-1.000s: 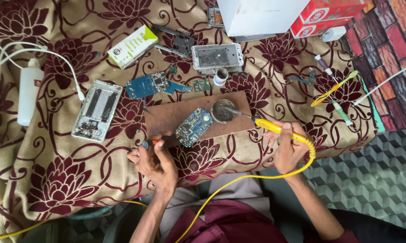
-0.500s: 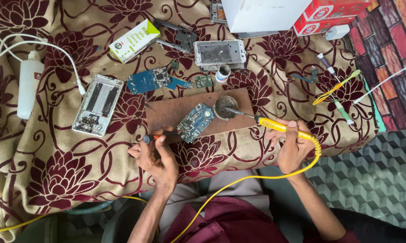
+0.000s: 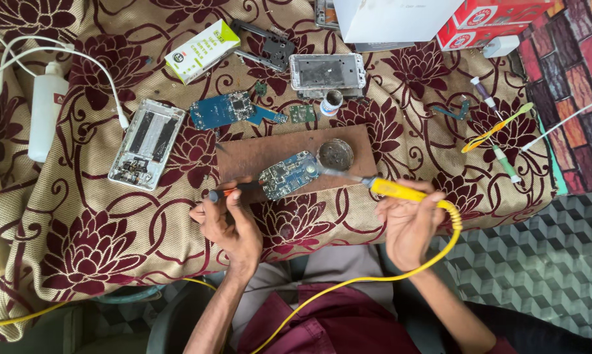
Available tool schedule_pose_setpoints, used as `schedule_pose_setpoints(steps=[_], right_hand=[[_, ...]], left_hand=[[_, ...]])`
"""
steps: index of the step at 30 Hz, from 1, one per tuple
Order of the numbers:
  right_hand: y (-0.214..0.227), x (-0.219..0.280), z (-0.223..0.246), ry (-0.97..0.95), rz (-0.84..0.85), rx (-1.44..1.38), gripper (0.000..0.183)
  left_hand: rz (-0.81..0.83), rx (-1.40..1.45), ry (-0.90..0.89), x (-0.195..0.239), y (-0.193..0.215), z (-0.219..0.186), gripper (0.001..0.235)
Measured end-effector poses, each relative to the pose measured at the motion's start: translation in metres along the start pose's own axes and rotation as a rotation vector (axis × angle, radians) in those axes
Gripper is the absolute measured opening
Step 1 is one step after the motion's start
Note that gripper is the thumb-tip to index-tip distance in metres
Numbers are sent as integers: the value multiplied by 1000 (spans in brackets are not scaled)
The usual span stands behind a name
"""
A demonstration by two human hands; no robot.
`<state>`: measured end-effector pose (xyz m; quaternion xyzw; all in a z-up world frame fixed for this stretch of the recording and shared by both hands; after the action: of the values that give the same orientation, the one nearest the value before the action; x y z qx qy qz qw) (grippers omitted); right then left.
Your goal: The person uses a soldering iron and a screwdriver to work on a small blue circuit board. They repeatedly apply the soldering iron to various points on the board while holding it steady with the other hand.
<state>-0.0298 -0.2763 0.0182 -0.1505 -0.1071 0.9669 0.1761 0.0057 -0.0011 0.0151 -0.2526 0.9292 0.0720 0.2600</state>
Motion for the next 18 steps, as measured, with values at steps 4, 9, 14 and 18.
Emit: schedule_pose_setpoints(steps=[4, 9, 14, 18], right_hand=[[-10, 3, -19, -54, -71, -32, 50], [-20, -2, -41, 80, 18, -1, 44], [-28, 1, -57, 177, 105, 39, 38], [-23, 5, -62, 145, 86, 80, 36]], left_hand=[[-115, 361, 207, 1, -7, 8, 13], [-50, 126, 65, 2, 3, 4, 16], [5, -4, 103, 0, 6, -3, 18], [9, 46, 139, -1, 5, -6, 17]])
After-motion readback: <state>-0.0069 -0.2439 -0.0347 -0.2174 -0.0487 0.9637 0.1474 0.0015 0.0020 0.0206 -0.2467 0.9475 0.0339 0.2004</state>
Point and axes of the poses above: each hand's wrist, its own x-axis away from the middle knuckle, its own y-axis out of the back of the hand, z = x × y, the point moved 1 cm from there along -x, towards the middle knuckle, and after that the axes turned 10 degrees about x, right-handed, at the moved point
